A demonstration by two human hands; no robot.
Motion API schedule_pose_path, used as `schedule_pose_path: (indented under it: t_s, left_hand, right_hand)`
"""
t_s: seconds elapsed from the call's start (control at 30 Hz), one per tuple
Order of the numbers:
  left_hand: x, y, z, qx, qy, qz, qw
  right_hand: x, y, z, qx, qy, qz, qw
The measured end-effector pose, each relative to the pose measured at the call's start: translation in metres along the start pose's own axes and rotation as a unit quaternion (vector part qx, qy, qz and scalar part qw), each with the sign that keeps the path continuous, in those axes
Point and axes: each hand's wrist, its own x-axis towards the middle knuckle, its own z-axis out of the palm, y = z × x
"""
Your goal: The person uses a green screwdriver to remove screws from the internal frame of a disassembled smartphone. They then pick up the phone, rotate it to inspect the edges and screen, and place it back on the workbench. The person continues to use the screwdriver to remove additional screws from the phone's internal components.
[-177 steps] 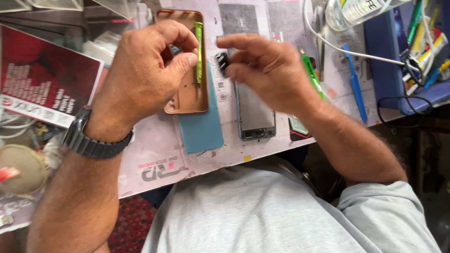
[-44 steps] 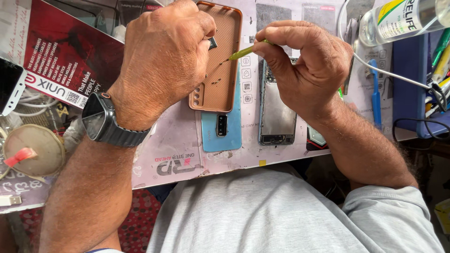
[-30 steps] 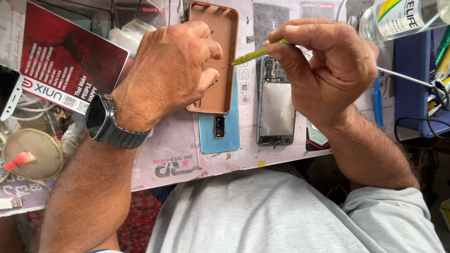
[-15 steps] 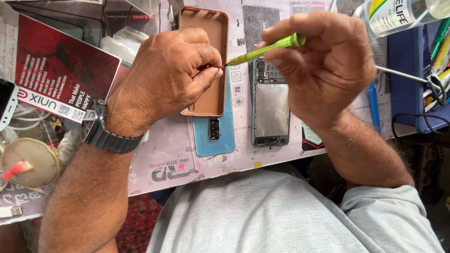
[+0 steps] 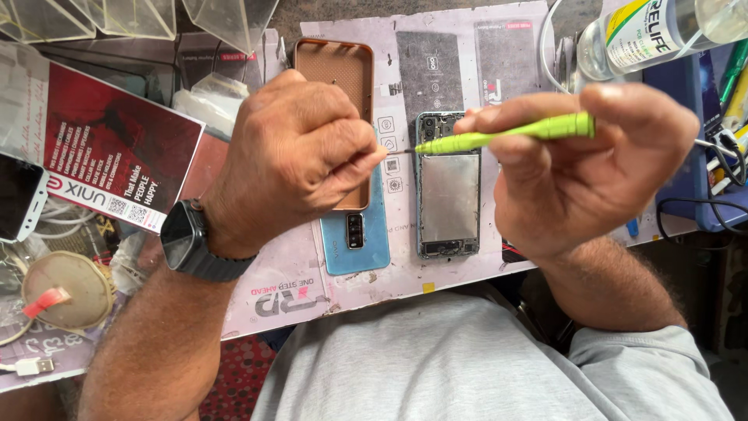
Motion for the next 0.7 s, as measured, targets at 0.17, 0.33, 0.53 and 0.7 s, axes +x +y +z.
schedule_pose_path:
  t_s: [0.17,0.33,0.53,0.7]
  left_hand:
    - [0.0036,0.0038,0.0032,-0.011,0.016,0.014,1.000]
    - [0.0040,0.0036,0.0034,-0.004,0.008,0.008,1.000]
    - [0.0024,0.0021,0.0032,-0.006,0.007,0.004,1.000]
    - [0.0025,0.0016,0.0045,-0.001,0.007,0.008,1.000]
  right_hand:
    - [-0.0049,-0.0089,0.0011,-0.007,-0.018,0.010,1.000]
    - [-0.0037,-0.0031,0.0029,0.005,-0.020,0.014,1.000]
    - [-0.0054,0.0004,0.0044,0.009,-0.016,0.019,1.000]
    - [-0.0060,0.0002,0.0040,0.013,-0.018,0.031,0.999]
